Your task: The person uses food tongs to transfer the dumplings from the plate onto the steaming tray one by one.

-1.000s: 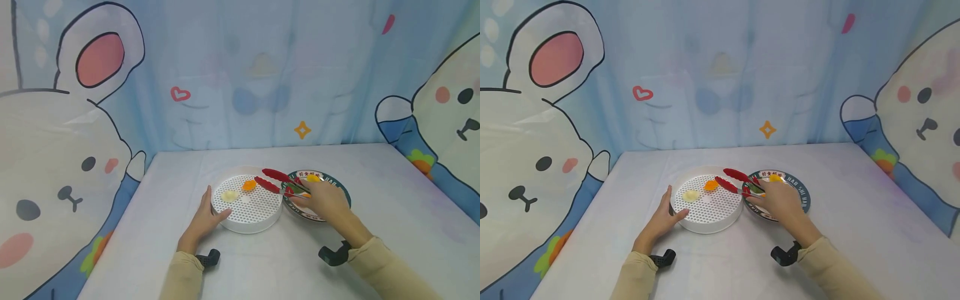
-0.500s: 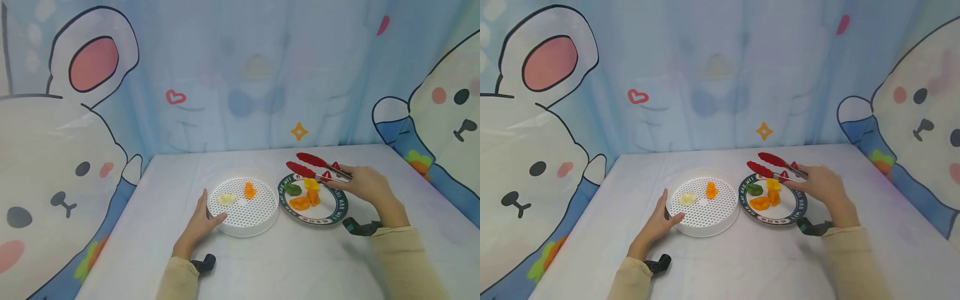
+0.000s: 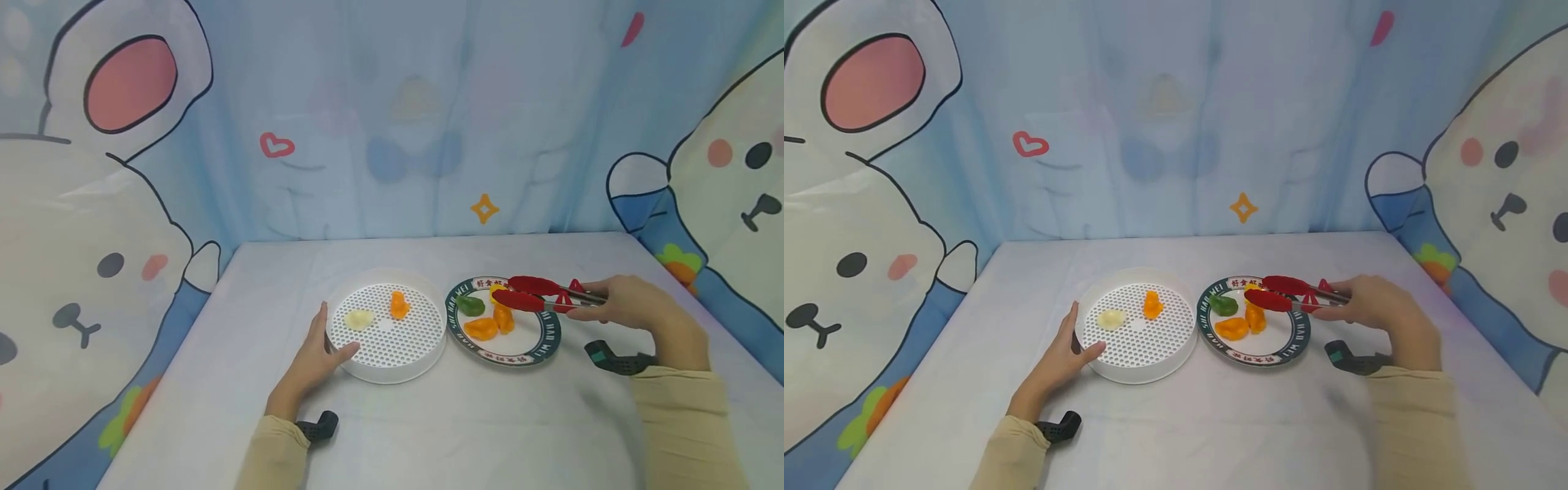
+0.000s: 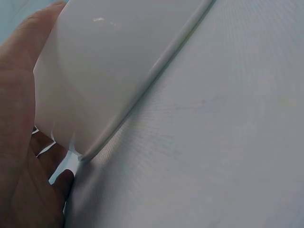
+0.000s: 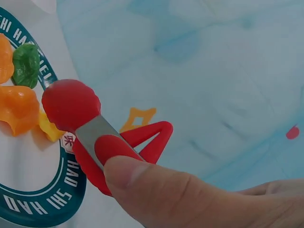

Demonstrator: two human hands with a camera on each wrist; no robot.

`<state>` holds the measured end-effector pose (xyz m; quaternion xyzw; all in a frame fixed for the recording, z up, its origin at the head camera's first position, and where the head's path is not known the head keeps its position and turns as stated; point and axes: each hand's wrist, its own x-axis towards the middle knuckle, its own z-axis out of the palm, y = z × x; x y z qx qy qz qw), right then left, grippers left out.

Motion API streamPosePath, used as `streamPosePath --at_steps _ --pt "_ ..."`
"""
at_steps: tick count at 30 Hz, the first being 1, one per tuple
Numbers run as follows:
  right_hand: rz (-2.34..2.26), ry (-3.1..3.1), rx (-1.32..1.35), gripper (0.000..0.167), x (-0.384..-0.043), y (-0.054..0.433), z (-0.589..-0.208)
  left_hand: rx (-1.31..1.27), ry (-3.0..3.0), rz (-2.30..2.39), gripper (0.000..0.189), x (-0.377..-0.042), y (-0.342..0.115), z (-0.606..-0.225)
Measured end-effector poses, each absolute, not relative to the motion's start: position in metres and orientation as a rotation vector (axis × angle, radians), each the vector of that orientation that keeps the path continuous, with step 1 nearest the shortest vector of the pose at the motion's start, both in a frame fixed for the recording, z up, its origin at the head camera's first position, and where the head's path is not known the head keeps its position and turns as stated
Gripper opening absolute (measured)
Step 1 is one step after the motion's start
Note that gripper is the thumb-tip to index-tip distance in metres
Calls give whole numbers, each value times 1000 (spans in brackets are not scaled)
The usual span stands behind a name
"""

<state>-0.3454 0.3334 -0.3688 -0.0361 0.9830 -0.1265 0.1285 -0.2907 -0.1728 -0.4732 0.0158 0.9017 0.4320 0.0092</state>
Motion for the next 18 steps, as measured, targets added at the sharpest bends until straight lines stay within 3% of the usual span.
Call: streamPosePath --at_steps 6,18 --pt "-345 2839 -55 118 -346 327 -369 37 2813 1341 108 -291 -173 -475" --pt "-331 2827 -94 100 -352 314 -374 27 2815 1323 109 -288 -172 -471"
